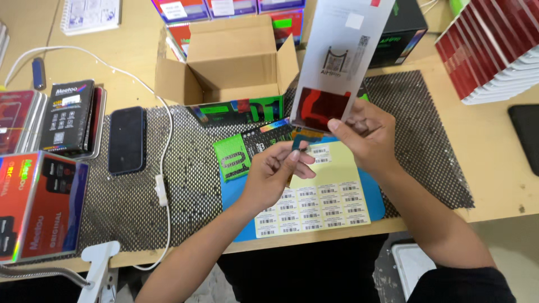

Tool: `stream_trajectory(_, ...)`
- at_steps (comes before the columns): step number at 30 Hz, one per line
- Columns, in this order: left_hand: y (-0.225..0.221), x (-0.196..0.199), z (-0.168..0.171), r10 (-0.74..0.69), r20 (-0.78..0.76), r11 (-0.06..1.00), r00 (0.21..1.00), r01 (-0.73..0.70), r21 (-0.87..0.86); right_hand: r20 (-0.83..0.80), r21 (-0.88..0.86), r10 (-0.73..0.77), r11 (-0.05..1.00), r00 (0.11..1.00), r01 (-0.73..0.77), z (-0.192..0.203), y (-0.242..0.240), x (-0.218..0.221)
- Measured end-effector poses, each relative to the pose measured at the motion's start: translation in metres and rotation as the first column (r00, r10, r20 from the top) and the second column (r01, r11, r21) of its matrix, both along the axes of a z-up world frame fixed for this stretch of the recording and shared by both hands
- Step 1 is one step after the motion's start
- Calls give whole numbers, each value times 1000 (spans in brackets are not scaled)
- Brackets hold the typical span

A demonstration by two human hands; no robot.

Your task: The person organizes screen components into boxes, removing protective films and arranging the parts one at a time.

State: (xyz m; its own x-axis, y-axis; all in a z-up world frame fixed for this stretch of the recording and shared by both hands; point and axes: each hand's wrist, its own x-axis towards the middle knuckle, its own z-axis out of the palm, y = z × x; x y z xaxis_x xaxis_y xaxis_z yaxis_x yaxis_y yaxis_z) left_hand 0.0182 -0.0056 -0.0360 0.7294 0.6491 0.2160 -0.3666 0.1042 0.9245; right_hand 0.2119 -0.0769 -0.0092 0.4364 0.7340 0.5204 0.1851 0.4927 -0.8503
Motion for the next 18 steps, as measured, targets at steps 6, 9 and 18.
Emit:
stream_trajectory(6, -1, -1, -2, -25, -32, 999, 999, 26, 37, 4, 65, -98, 993, 995, 97, -6, 7, 31)
stream_trajectory(9, -1, -4, 4, -51, -76, 998, 996, 54, 39, -58, 67, -123, 990, 991, 127, 2, 8, 32)
stream_trajectory(18, -1, -12, 14, -76, -75, 953, 994, 95, 288, -97, 31, -174, 984, 980, 178, 16, 8, 31)
